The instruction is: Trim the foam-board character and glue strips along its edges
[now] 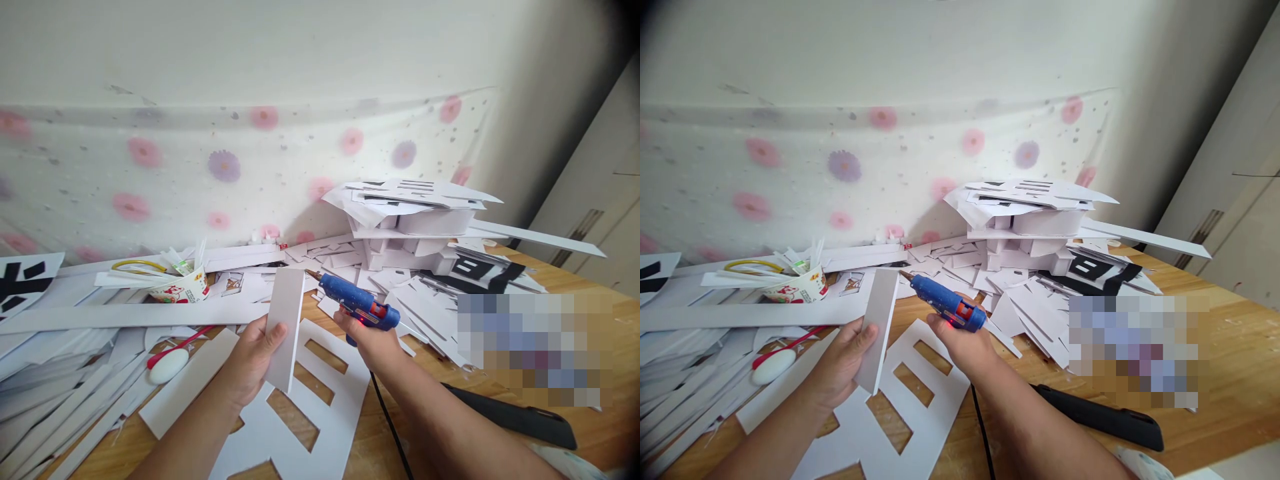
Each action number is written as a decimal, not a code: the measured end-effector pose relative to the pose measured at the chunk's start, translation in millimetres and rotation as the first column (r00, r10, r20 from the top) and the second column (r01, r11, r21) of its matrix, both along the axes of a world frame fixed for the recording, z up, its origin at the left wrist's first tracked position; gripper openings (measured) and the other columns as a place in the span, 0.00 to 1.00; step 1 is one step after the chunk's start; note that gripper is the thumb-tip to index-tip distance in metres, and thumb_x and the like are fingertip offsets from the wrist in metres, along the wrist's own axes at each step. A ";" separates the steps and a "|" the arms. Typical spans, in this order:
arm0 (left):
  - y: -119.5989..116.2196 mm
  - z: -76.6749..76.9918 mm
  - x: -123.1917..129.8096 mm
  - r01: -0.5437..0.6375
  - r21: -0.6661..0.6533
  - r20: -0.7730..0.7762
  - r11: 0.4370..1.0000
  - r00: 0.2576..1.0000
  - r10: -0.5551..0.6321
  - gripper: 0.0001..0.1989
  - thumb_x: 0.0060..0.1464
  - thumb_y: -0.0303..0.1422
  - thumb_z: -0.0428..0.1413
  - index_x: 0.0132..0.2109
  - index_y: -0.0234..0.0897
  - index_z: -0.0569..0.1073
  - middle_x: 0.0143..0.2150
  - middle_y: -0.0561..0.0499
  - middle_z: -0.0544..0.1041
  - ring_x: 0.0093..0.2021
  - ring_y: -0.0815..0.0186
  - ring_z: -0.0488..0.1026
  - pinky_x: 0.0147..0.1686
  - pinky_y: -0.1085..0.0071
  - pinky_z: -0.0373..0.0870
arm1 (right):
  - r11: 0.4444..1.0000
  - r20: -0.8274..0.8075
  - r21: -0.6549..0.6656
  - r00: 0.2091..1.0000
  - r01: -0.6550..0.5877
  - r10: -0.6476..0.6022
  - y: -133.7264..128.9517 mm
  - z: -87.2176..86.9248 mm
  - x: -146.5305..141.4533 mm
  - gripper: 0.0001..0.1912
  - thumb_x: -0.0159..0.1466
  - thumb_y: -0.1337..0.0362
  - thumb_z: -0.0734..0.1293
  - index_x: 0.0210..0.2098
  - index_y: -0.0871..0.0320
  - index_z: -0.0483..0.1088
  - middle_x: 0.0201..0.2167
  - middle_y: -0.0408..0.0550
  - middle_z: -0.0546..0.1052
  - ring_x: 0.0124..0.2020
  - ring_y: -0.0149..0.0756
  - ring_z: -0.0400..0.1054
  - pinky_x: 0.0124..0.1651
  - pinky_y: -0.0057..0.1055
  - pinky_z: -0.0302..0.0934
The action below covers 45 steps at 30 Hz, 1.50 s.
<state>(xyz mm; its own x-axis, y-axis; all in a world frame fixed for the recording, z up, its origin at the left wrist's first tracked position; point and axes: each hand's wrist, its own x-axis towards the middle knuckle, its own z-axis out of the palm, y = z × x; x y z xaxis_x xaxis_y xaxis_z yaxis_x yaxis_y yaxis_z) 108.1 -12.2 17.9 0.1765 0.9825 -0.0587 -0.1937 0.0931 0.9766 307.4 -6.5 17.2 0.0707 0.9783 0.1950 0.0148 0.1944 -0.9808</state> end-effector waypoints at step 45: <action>2.7 -0.8 -0.7 -0.065 -0.003 0.031 0.998 0.997 0.065 0.27 0.40 0.48 0.67 0.43 0.35 0.73 0.35 0.47 0.78 0.36 0.61 0.74 0.36 0.68 0.69 | 0.992 -0.078 -0.086 0.993 -0.094 0.088 1.8 -0.5 -2.8 0.10 0.49 0.57 0.68 0.27 0.57 0.70 0.22 0.41 0.69 0.23 0.30 0.58 0.24 0.27 0.52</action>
<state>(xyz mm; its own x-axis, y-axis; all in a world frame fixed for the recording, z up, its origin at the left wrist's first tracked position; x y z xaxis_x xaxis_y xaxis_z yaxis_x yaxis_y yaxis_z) 107.4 -9.4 17.0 0.1143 0.9919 -0.0559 -0.2293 0.0811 0.9700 304.6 -4.7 16.7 -0.0083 0.9945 0.1045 -0.0722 0.1036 -0.9920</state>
